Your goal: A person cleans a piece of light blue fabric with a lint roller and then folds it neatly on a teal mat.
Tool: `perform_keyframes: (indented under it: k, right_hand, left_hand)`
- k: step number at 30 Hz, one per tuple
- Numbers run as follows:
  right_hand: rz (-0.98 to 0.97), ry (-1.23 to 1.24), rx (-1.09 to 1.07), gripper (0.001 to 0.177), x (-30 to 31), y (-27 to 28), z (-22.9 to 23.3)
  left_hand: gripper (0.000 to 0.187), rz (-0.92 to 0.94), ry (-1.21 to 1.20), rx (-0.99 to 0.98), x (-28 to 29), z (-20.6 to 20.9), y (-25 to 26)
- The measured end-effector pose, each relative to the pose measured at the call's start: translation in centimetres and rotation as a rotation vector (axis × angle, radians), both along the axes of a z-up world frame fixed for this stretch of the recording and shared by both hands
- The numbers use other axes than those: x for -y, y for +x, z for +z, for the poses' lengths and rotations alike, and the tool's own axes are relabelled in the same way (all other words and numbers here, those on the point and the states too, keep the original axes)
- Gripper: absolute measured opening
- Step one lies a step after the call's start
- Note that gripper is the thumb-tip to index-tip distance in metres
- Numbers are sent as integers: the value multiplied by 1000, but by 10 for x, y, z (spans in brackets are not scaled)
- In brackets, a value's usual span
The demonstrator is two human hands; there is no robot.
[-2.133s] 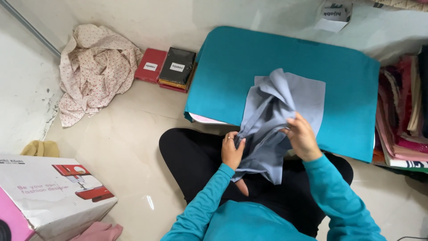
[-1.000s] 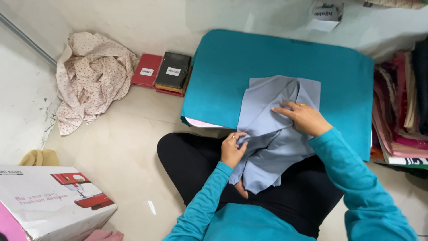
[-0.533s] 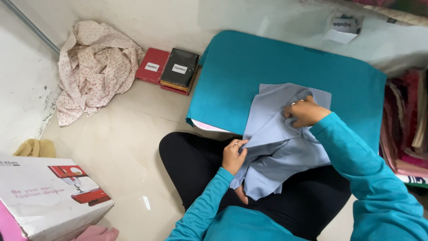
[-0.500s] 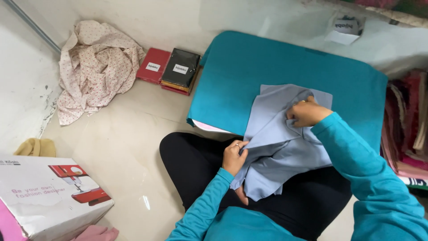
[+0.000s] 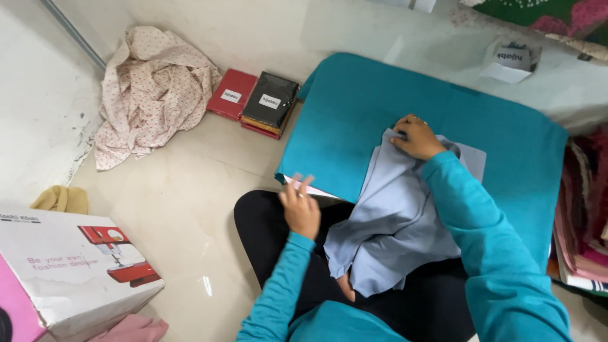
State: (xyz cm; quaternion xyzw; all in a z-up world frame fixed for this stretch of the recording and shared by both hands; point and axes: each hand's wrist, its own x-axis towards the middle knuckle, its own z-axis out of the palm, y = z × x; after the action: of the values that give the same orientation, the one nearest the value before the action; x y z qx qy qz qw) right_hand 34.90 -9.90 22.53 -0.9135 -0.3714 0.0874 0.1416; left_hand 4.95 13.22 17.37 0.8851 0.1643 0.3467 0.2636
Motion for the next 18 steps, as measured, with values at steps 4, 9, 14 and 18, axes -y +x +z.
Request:
perform_keyframes:
  k: [4, 9, 14, 18]
  right_hand:
    - [-51, 77, -36, 28, -2, 10, -14]
    - [-140, 170, -124, 23, -6, -7, 10]
    - [-167, 293, -223, 22, 1, -25, 28]
    - [-61, 366, -312, 19, 23, -40, 50]
  left_hand:
    - [77, -6, -186, -132, -41, 12, 8]
    - [85, -59, -380, -159, -69, -13, 18]
    - [69, 24, -291, -158, -84, -40, 23]
    - [51, 41, 121, -58, -89, -34, 10]
